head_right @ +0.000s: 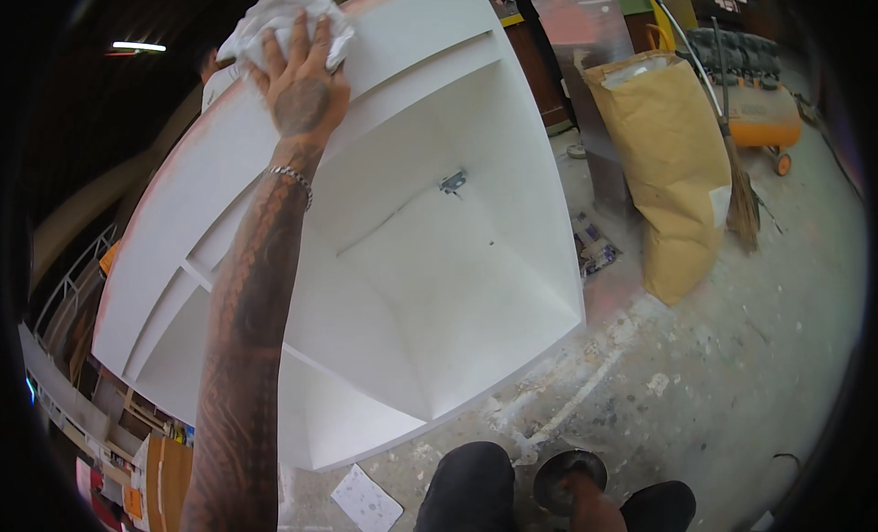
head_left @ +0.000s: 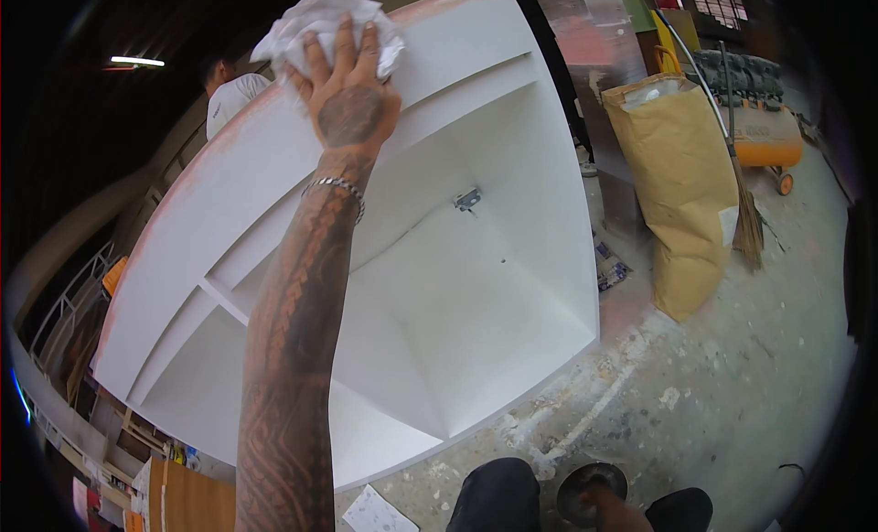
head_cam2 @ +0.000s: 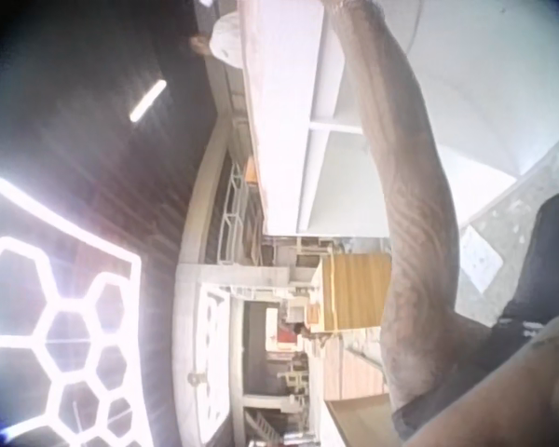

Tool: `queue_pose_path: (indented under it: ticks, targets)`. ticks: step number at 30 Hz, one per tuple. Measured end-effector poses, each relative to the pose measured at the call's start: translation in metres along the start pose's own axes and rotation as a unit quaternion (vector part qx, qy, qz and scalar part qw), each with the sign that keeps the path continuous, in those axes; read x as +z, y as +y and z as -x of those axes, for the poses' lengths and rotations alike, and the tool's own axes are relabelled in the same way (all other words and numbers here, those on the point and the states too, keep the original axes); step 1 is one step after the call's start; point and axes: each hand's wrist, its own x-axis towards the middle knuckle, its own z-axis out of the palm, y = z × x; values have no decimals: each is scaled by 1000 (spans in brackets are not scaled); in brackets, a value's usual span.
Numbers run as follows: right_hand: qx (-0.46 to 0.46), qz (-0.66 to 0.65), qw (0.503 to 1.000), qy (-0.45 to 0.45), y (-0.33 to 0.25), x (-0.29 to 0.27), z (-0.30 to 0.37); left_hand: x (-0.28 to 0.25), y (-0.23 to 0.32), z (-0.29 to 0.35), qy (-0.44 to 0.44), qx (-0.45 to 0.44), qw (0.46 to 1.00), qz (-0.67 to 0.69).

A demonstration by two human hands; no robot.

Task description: The person wipes a cabinet structure with a cloth, sands the edges using a sanding block, and wipes down the surfaces with the cloth.

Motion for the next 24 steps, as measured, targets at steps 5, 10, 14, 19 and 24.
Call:
queue_pose_path:
  ticks: [5,10,14,19,24]
  targets:
    - [0,24,1000,7,-6,1,-8,26,40,-31,-53,85,995,11]
    - [-4,48,999,13,-5,8,-18,22,77,-72,-175,202,957,114]
    - [-11,68,997,18,-6,9,-28,29,58,-60,-135,225,963,64]
    - [-17,78,997,22,-3,6,-33,-14,-5,10,-49,154,985,59]
    - [-16,82,996,23,11,4,-33,-87,-118,127,7,-34,999,-8]
